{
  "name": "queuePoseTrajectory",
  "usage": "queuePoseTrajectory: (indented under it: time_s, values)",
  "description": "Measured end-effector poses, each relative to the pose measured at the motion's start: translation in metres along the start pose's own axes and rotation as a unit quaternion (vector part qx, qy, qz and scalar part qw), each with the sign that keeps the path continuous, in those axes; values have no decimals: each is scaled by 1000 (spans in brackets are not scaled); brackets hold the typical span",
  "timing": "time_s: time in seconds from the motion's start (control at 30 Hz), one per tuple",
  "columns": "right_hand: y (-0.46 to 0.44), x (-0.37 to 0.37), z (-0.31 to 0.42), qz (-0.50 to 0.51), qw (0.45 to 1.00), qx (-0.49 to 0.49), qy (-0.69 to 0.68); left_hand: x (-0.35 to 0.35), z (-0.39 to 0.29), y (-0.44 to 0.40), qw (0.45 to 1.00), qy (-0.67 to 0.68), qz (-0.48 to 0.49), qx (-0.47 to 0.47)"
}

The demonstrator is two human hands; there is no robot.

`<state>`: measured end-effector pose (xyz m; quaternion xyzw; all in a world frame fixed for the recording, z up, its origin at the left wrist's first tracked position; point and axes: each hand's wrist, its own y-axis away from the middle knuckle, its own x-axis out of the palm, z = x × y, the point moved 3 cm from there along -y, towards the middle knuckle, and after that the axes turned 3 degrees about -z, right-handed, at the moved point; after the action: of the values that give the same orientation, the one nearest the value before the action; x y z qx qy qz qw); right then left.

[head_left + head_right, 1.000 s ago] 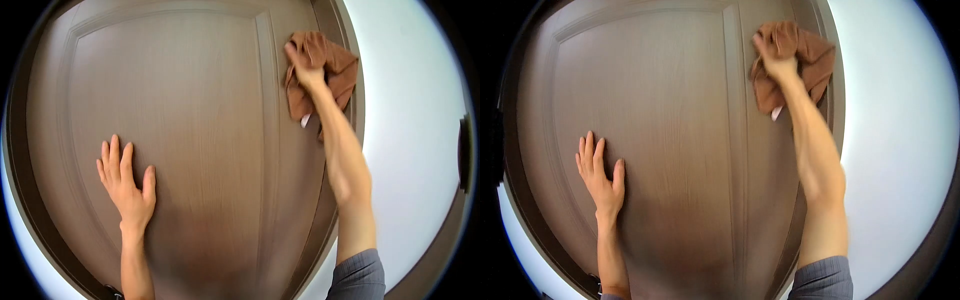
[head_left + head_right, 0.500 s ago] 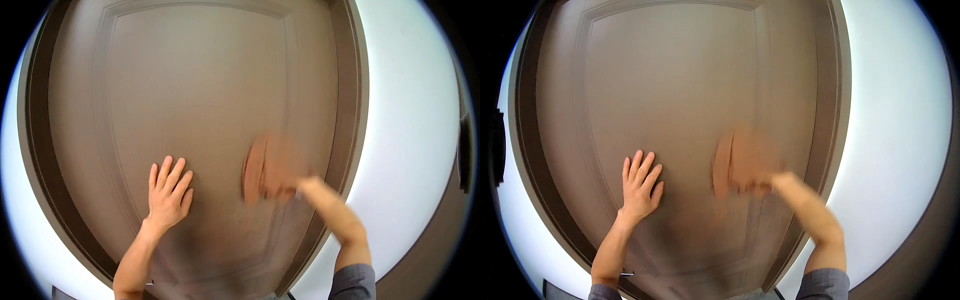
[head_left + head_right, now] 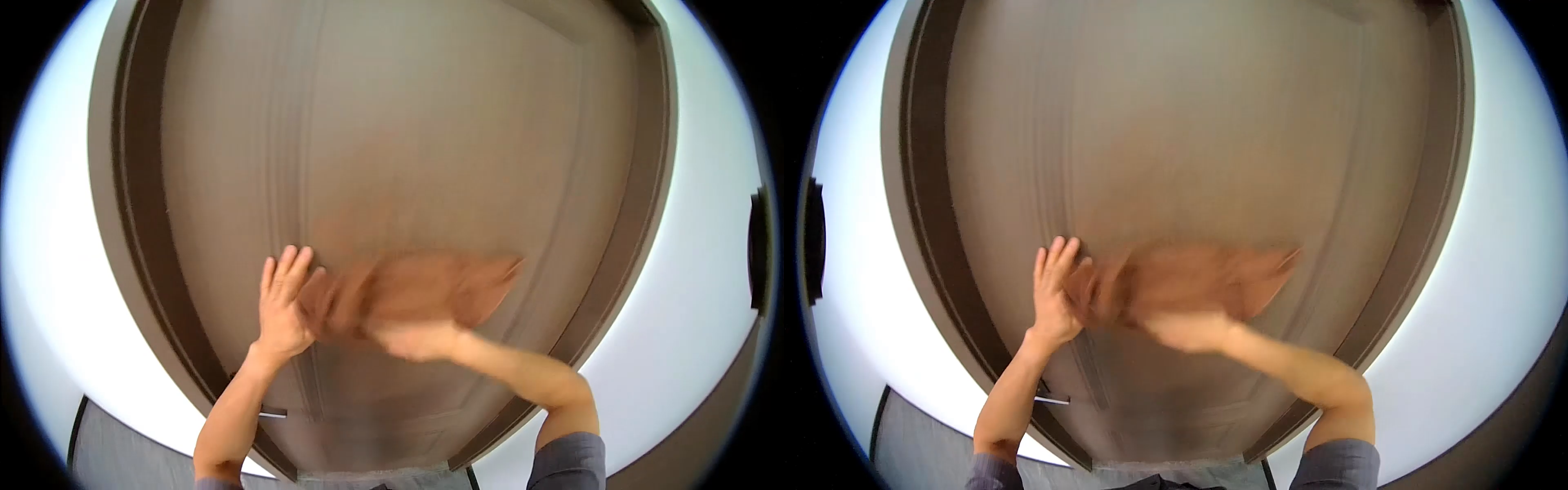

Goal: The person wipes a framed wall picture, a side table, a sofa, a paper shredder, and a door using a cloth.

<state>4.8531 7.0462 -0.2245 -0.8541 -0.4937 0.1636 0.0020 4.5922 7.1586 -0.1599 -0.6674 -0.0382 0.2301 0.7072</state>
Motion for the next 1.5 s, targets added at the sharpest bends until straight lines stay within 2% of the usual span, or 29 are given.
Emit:
queuePoseTrajectory:
  time_s: [0.03, 0.07, 0.1, 0.17, 0.23, 0.3, 0.33, 0.4, 0.43, 0.47, 0.53, 0.63, 0.7, 0.77, 0.8, 0.87, 0.9, 0.97, 1.0, 1.07, 1.1, 1.13, 1.17, 1.2, 1.23, 1.3, 1.37, 1.43, 1.5]
  values:
    - [-44, -28, -14, 269, 932, 63, -234, -7, 3, 6, 998, -17, 51, 18]
    - [-63, -33, -16, 393, 850, 68, -346, -10, 12, 11, 998, -14, 49, 35]
    - [-80, -39, -17, 511, 740, 97, -427, -15, 24, 20, 997, -15, 64, 38]
    - [-54, -98, -74, 308, 815, 111, -478, 9, -39, 4, 995, -29, 79, 57]
    - [-68, -125, -160, 205, 874, 138, -419, 10, -35, -2, 992, -30, 81, 97]
    - [-97, -138, -257, 101, 916, 236, -308, -9, -22, -11, 994, -12, 62, 90]
    - [-107, -144, -308, 30, 915, 309, -256, -16, -22, -20, 995, 3, 40, 91]
    - [-121, -141, -372, -110, 856, 465, -198, -11, -13, 7, 996, 21, 42, 80]
    - [-128, -139, -388, -156, 840, 489, -176, -12, -11, 9, 998, 36, 15, 54]
    - [-131, -127, -390, -272, 902, 328, 67, -14, -8, 10, 998, 50, -13, 28]
    - [-160, -123, -317, -139, 936, 297, 127, -34, 10, 12, 999, 5, -42, -32]
    - [-172, -91, -150, -48, 976, 184, -110, -59, 36, 31, 985, 6, -102, -141]
    - [-170, -72, -46, 79, 938, 101, -322, -68, 49, 47, 984, 11, -89, -153]
    - [-172, -73, 1, 192, 855, 36, -481, -78, 43, 52, 989, 21, -56, -136]
    - [-181, -79, 3, 216, 826, 15, -520, -83, 40, 58, 992, 8, -3, -124]
    - [-207, -97, -27, 232, 801, -20, -552, -91, 42, 65, 990, 49, 30, -127]
    - [-224, -106, -57, 227, 809, -22, -542, -98, 42, 63, 990, 38, 27, -132]
    - [-261, -122, -134, 188, 851, -5, -490, -113, 43, 59, 969, 110, -41, -219]
    - [-280, -128, -178, 145, 884, 34, -442, -120, 39, 57, 967, 106, -39, -227]
    - [-311, -131, -272, 34, 924, 170, -340, -133, 35, 60, 961, 85, -113, -239]
    - [-322, -130, -316, -25, 918, 258, -301, -142, 30, 56, 969, 67, -129, -201]
    - [-331, -129, -353, -70, 897, 341, -273, -150, 28, 54, 968, 62, -131, -204]
    - [-335, -130, -374, -97, 877, 397, -254, -159, 23, 49, 975, 63, -141, -161]
    - [-362, -112, -375, -102, 877, 393, -257, -165, 19, 49, 980, 63, -151, -117]
    - [-362, -112, -348, -126, 908, 350, -192, -178, 16, 41, 979, 49, -156, -119]
    - [-351, -119, -235, -137, 955, 225, -137, -191, 16, 52, 976, 49, -153, -147]
    - [-338, -112, -125, -85, 964, 128, -219, -203, 22, 58, 970, 39, -156, -185]
    - [-320, -106, -42, 26, 929, 37, -368, -210, 23, 71, 973, 30, -140, -181]
    - [-310, -112, -9, 127, 858, -24, -497, -215, 23, 71, 974, 28, -121, -190]
